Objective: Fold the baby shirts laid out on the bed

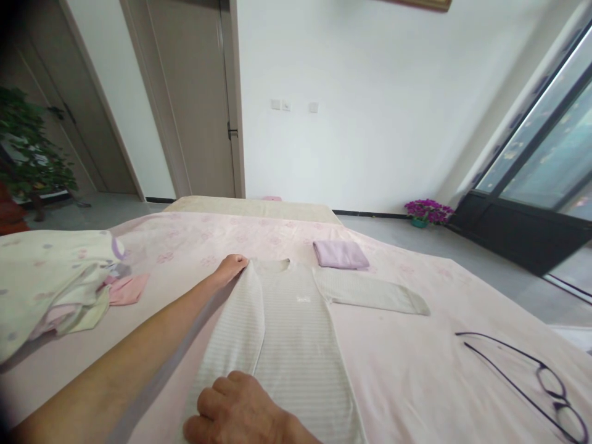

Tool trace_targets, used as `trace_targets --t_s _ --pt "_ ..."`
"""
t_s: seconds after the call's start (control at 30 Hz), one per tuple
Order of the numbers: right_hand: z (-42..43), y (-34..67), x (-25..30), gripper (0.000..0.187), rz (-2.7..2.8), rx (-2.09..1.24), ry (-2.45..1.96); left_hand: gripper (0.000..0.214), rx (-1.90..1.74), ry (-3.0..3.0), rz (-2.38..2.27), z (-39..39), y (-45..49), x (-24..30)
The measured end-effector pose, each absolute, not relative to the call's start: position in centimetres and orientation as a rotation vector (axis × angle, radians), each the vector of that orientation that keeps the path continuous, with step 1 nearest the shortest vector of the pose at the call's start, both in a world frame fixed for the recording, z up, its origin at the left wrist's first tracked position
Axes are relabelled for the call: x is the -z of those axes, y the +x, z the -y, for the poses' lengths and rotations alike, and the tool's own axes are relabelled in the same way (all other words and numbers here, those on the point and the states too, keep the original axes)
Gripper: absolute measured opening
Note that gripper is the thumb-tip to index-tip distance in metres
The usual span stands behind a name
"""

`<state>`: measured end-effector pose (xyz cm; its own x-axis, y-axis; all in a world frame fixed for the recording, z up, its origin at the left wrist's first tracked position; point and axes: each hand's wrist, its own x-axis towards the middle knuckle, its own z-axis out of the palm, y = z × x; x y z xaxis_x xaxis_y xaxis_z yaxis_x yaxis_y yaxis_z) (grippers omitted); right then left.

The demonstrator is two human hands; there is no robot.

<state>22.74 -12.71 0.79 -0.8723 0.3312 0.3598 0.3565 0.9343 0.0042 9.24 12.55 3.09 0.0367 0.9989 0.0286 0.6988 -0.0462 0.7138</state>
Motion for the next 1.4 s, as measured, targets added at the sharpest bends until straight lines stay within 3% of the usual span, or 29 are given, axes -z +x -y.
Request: trace_targets --t_s 0.17,0.53,0.9,1.2,1.4 --pt "12.6 22.9 -0.7 0.029 2.736 0.08 -0.499 0.015 -0.745 1.893 -1.742 -12.7 9.0 -2.4" --pt "12.7 23.5 -1.7 0.023 2.735 -0.044 -0.485 0.027 -0.732 2.047 -1.867 -10.6 9.7 -1.6" --pt "12.5 23.4 -2.3 0.018 2.784 -0.144 -0.446 0.024 -0.673 2.148 -1.863 -11.0 9.4 -1.4" --pt "12.3 23.7 -2.8 0.028 2.709 -0.54 -0.525 0.042 -0.695 2.095 -1.955 -10.9 9.1 -1.3" --pt "12.5 23.1 -1.9 0.034 2.787 -0.325 -0.569 0.042 -0.639 2.056 -1.999 -11.4 9.0 -1.4"
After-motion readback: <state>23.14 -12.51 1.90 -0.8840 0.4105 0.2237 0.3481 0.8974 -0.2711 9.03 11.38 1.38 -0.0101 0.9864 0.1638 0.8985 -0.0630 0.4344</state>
